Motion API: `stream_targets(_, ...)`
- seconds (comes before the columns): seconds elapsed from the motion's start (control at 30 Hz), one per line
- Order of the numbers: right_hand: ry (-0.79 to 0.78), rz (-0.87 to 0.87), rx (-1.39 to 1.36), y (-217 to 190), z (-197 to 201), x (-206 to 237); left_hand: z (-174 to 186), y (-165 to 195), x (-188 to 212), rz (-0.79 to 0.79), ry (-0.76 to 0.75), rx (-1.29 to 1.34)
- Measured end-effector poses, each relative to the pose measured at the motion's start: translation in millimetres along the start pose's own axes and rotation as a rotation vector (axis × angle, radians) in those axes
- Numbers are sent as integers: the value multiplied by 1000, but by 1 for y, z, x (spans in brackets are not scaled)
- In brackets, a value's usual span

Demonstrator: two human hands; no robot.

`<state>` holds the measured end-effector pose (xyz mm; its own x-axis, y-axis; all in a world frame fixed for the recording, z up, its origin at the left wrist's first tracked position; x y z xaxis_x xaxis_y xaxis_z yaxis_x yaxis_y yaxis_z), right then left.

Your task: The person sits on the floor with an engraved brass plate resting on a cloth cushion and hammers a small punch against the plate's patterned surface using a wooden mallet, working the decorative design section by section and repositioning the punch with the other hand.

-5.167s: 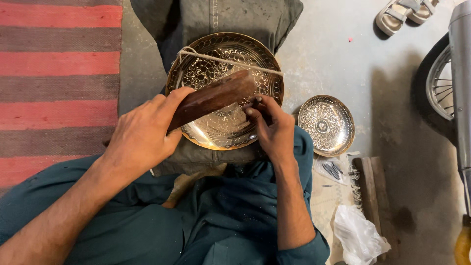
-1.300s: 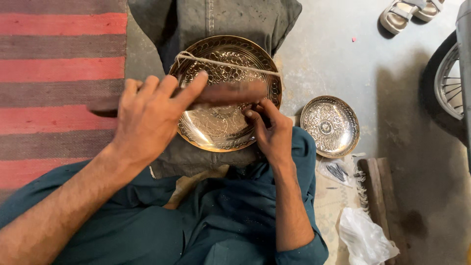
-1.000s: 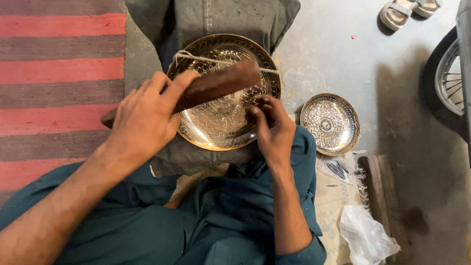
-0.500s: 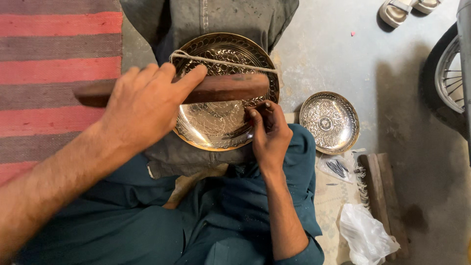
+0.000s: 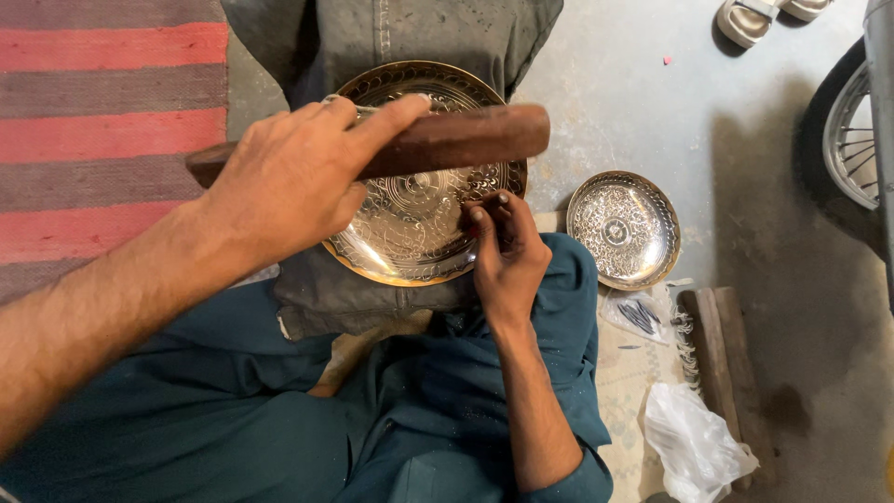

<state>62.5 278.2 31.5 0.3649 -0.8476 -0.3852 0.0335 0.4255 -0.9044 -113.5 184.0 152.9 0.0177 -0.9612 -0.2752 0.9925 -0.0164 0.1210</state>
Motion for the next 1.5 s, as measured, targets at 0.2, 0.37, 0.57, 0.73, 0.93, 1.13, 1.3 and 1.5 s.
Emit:
stream_targets(0.2,73,-34,-11,2,2,1,0,13,-6,-152,67,-319)
stream_targets(0.37,65,-89,-51,6,1,2,3,18,-7,-189,88,-560)
stream_targets(0.57,93,-98,-78,10,1,5,1,17,-8,-65,62,-368)
stream_targets(0.73,79,-229,-274,26,19,-6,14,2,13,60,-5,-359)
stream_targets(0.93,-406,-23,-143,6,6,-36,-6,-2,71,517,-151,342)
stream_targets(1.13,-699,66,66,-2,-17,-50,-28,26,109,595,110,671)
stream_targets(1.3,-683,83,116,-1,-15,-50,-38,33,124,641,226,535)
stream_targets(1.5,-641,113,32,3,-17,-49,-45,27,121,719,133,393)
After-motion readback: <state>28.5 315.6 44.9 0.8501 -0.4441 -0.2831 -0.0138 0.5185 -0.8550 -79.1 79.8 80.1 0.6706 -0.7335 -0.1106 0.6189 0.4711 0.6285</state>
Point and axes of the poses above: each hand's wrist, its own x-axis away from the middle knuckle, its own z-axis out of the back of the hand, y = z × x, the point moved 8 cm from there along -x, towards the middle knuckle
